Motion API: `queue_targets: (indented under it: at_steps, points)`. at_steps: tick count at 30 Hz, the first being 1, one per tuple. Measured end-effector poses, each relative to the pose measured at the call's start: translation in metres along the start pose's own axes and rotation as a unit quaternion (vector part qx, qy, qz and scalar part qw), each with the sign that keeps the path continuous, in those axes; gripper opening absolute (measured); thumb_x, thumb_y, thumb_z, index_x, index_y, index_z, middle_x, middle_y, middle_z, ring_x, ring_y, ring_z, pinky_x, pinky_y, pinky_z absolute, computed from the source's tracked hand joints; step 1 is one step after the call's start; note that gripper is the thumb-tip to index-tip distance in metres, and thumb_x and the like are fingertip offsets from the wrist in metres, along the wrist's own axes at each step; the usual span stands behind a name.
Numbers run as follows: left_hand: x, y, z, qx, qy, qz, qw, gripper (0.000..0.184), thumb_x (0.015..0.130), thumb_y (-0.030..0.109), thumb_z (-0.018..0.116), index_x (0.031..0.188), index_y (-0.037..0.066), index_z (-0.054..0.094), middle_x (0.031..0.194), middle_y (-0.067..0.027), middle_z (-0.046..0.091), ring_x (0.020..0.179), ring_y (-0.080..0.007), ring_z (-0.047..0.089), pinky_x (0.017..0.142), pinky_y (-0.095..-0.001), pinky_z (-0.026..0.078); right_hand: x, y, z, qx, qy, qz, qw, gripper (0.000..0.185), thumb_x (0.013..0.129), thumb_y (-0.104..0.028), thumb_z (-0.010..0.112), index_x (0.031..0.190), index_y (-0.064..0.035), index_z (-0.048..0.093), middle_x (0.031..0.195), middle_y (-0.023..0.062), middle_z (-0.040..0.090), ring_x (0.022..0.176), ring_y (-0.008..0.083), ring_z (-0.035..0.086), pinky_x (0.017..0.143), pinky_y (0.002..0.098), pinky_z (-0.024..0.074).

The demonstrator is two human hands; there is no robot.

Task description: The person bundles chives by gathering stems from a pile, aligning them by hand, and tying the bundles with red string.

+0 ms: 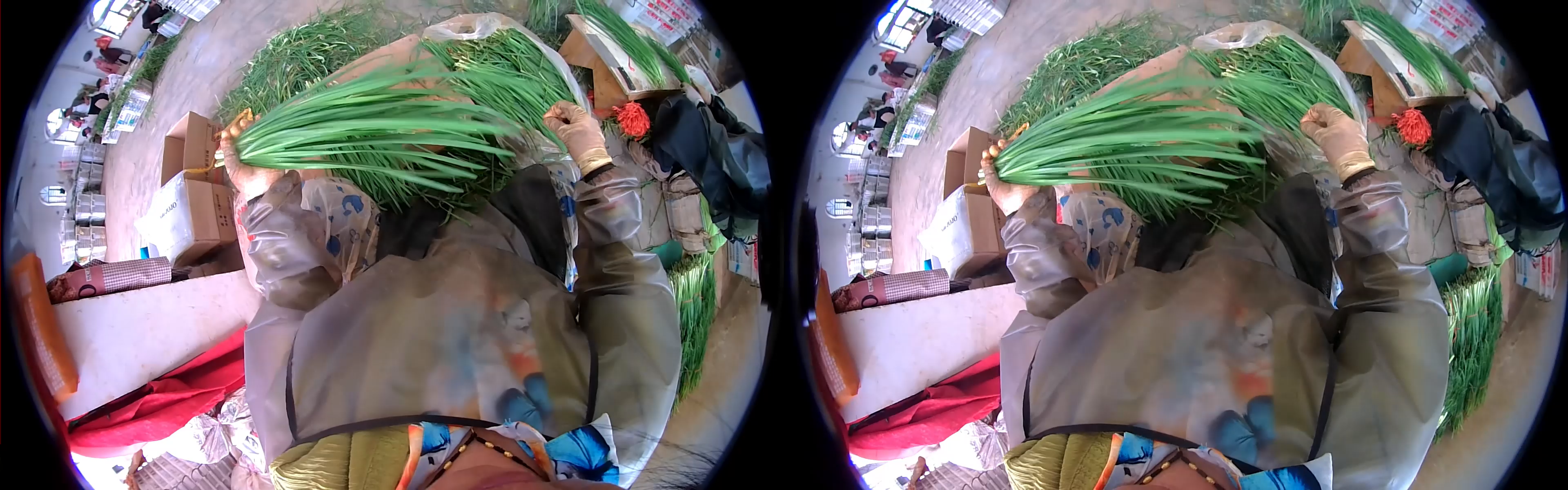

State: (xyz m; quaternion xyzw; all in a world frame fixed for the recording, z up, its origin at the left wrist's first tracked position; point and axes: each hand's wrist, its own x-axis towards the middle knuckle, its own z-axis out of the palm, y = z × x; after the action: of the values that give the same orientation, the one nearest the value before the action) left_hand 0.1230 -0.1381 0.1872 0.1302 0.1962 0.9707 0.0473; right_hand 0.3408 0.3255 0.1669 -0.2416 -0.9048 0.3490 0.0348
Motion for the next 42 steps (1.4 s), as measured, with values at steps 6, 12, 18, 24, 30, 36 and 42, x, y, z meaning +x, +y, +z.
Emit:
queue_targets:
  at_steps: [6,12,18,24,30,36,42]
  points:
    - [-0.039,-0.031,0.052,-0.007,-0.037,-0.022,0.999,0.017,0.086,0.025,0.058,0.081,0.008,0.057,0.088,-0.0055,0.059,0.089,-0.0219,0.054,0.083,-0.0439,0.047,-0.009,-0.072,-0.018,0.354,0.201,-0.288,0.867,0.021,0.086,-0.003,0.054,0.107,-0.0009,0.057,0.11,0.0099,0.061,0.098,0.0183,0.057,0.085,0.0266,0.0455]
    - [-0.105,-0.126,0.056,0.069,-0.088,-0.085,0.99,0.023,0.077,0.012,0.067,0.094,0.004,0.054,0.083,-0.0094,0.057,0.082,-0.0221,0.056,0.08,-0.0361,0.046,-0.055,-0.164,0.095,0.137,-0.121,-0.359,0.915,0.062,0.079,-0.025,0.066,0.128,0.0017,0.038,0.13,0.0187,0.044,0.12,0.0275,0.044,0.097,0.0349,0.0374]
    - [-0.108,-0.128,-0.008,-0.065,0.138,-0.162,0.975,0.018,0.08,0.014,0.064,0.092,0.005,0.053,0.077,-0.004,0.051,0.078,-0.0187,0.05,0.08,-0.0334,0.043,-0.09,-0.135,0.193,0.168,-0.136,-0.25,0.944,0.098,0.065,-0.049,0.074,0.134,0.0039,0.028,0.126,0.0262,0.043,0.118,0.039,0.041,0.099,0.0388,0.034]
    - [-0.029,-0.103,-0.052,0.009,0.078,-0.106,0.991,0.027,0.094,0.029,0.04,0.079,0.008,0.05,0.073,-0.0064,0.054,0.071,-0.0208,0.052,0.075,-0.0378,0.045,0.003,-0.135,0.145,0.229,-0.004,-0.261,0.938,0.049,0.078,-0.031,0.069,0.112,0.0003,0.053,0.111,0.0166,0.056,0.106,0.0305,0.052,0.093,0.0352,0.04]
    - [0.007,-0.044,-0.112,-0.018,0.085,-0.028,0.996,0.033,0.094,0.033,0.03,0.085,0.007,0.049,0.088,-0.0081,0.052,0.085,-0.0247,0.05,0.086,-0.0458,0.041,0.028,-0.106,0.066,0.469,0.147,-0.242,0.837,0.026,0.083,0.001,0.06,0.108,-0.0025,0.054,0.113,0.0085,0.058,0.097,0.0133,0.054,0.087,0.025,0.0449]
    - [0.017,0.002,-0.169,-0.131,0.016,-0.221,0.966,0.069,0.072,0.07,0.043,0.099,0.007,0.049,0.087,-0.0061,0.049,0.076,-0.0211,0.043,0.066,-0.034,0.034,-0.02,-0.117,0.06,0.515,0.003,-0.257,0.817,0.014,0.083,0.001,0.059,0.097,-0.0023,0.055,0.097,0.0124,0.062,0.085,0.016,0.058,0.077,0.0268,0.0492]
    - [0.0,-0.016,-0.115,-0.054,0.127,-0.11,0.984,0.046,0.085,0.053,0.039,0.088,0.007,0.047,0.081,-0.0055,0.046,0.077,-0.0213,0.044,0.074,-0.0341,0.038,-0.03,-0.167,0.085,0.093,-0.034,-0.222,0.97,0.013,0.084,-0.006,0.058,0.094,0.0005,0.063,0.09,0.0096,0.065,0.088,0.021,0.06,0.077,0.0279,0.0478]
